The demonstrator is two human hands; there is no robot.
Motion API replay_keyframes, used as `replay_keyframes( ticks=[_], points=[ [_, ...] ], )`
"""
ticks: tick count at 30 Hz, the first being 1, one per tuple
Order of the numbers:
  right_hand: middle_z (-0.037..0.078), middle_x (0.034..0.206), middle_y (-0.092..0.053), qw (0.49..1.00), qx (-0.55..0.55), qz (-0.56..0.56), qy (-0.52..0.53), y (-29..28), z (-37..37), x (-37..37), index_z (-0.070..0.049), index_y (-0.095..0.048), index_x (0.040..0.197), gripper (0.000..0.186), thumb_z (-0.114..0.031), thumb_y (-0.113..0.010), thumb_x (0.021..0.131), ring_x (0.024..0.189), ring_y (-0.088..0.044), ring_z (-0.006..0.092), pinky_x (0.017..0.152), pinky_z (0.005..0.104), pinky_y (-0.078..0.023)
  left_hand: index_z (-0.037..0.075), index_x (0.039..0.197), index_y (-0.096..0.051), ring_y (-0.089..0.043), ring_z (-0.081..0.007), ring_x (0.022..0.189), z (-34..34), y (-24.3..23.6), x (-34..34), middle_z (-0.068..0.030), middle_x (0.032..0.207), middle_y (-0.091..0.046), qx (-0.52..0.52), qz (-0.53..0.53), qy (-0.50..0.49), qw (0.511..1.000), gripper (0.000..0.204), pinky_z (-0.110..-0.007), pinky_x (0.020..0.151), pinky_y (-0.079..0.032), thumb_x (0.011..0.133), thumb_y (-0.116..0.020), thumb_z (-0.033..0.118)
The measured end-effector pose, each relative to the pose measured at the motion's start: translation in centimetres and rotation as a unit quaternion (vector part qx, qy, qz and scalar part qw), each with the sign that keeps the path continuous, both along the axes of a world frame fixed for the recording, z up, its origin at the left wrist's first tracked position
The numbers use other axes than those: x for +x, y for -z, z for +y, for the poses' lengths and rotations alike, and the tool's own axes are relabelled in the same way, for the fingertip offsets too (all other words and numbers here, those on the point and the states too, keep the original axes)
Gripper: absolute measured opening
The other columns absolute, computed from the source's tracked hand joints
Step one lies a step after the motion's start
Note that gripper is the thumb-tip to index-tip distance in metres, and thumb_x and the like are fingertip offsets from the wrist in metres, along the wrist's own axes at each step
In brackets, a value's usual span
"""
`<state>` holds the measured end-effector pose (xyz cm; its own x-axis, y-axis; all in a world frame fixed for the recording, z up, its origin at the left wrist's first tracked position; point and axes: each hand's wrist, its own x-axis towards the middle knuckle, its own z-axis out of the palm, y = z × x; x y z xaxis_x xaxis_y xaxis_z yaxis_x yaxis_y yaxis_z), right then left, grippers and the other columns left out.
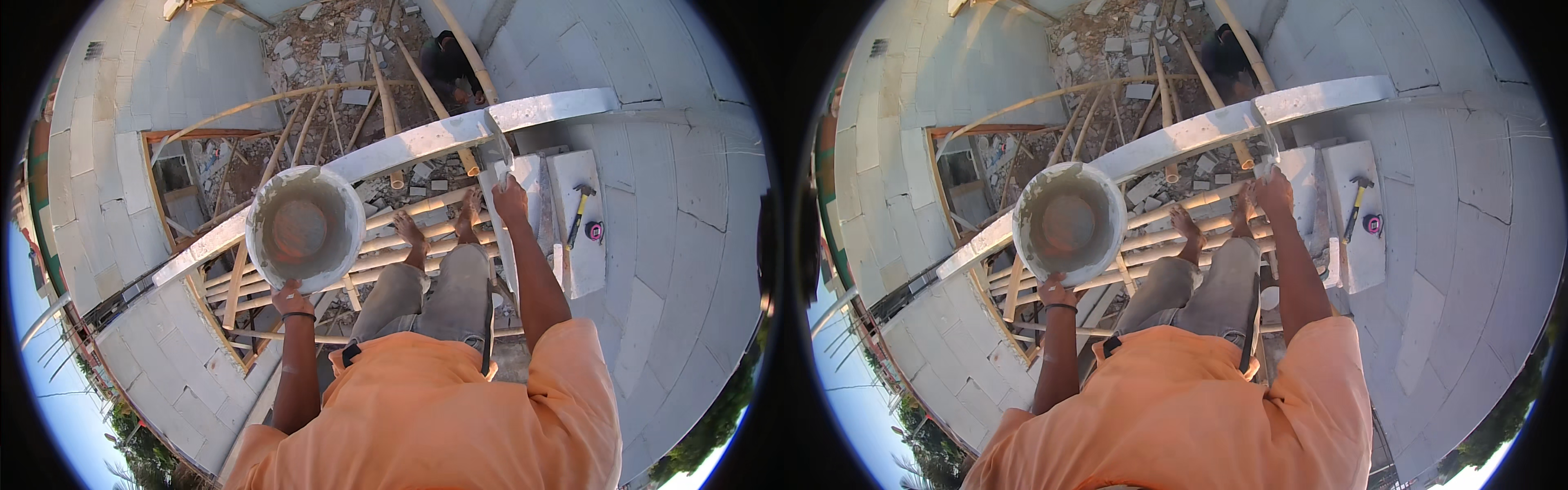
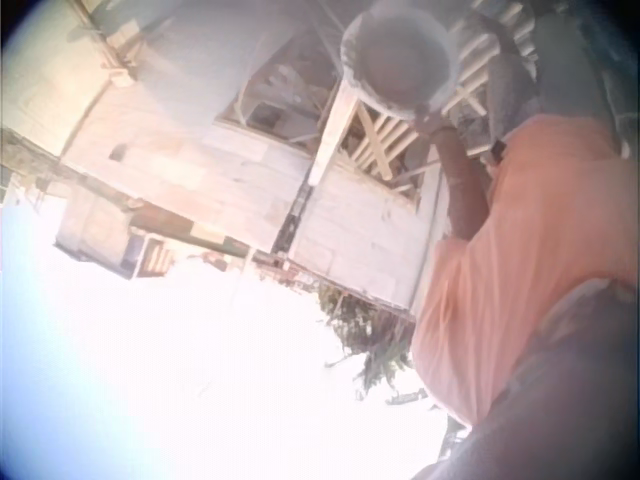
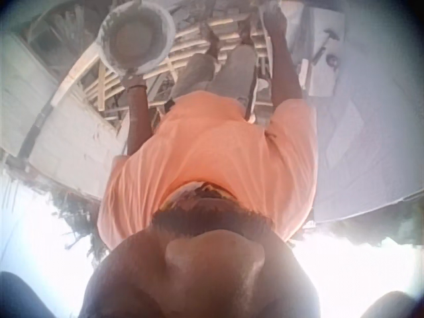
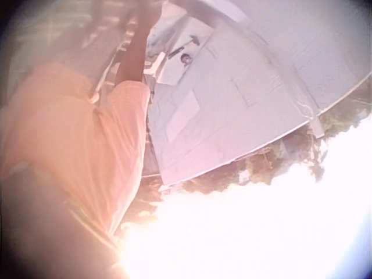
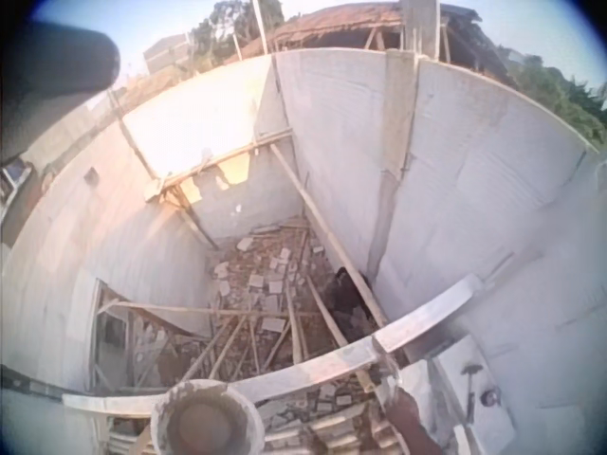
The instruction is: The person applies mortar to building blocks and lays them to build a wall using a trowel and a hammer while standing on bamboo scaffolding.
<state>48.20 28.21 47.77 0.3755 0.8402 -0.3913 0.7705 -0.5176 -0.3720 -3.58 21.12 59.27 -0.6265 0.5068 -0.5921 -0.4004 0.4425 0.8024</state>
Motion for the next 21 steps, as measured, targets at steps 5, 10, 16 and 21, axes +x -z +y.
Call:
replay_keyframes(
  ticks=[5, 10, 16, 21],
  points=[
    [0.028, 0.114, -0.061, 0.998, 0.035, -0.011, 0.051, -1.6, 0.2, -2.7, 0.004, -0.055, 0.116, 0.044, -0.029, -0.060, 0.087, 0.107, -0.059, 0.0426, 0.094, 0.0488, -0.046, 0.001, 0.117, -0.053, -0.059, -0.0308, 0.091, -2.4, 0.2, 1.1, -0.0102, 0.101, -0.057, -0.011, 0.018, -0.017, 1.000, 0.059, -0.051, 0.084, -0.052, 0.059, -0.057, -0.005],
    [0.028, 0.114, -0.061, 0.999, -0.005, -0.030, 0.035, -0.4, 0.4, -1.2, 0.004, -0.055, 0.117, 0.044, -0.029, -0.060, 0.088, 0.107, -0.059, 0.0428, 0.093, 0.0484, -0.046, 0.000, 0.117, -0.054, -0.059, -0.0283, 0.091, -2.0, 0.5, 2.9, -0.0085, 0.101, -0.057, 0.006, 0.008, -0.013, 1.000, 0.058, -0.045, 0.086, -0.051, 0.059, -0.056, -0.006],
    [0.028, 0.114, -0.060, 0.998, 0.051, -0.034, 0.019, -0.4, 1.3, -2.2, 0.003, -0.052, 0.120, 0.043, -0.028, -0.055, 0.090, 0.103, -0.059, 0.0454, 0.089, 0.0506, -0.047, -0.001, 0.119, -0.053, -0.060, -0.0274, 0.097, -1.9, -0.8, 3.4, -0.0097, 0.105, -0.059, 0.025, -0.020, 0.020, 0.999, 0.058, -0.040, 0.090, -0.049, 0.061, -0.056, -0.005],
    [0.029, 0.111, -0.059, 0.992, 0.123, 0.000, 0.024, 1.6, 2.5, -2.7, 0.003, -0.047, 0.123, 0.043, -0.025, -0.053, 0.090, 0.100, -0.058, 0.0484, 0.087, 0.0534, -0.047, -0.001, 0.121, -0.052, -0.060, -0.0270, 0.099, -1.8, -0.7, 3.9, -0.0096, 0.107, -0.059, -0.004, 0.022, 0.043, 0.999, 0.061, -0.040, 0.093, -0.048, 0.060, -0.055, -0.006]
  ],
)
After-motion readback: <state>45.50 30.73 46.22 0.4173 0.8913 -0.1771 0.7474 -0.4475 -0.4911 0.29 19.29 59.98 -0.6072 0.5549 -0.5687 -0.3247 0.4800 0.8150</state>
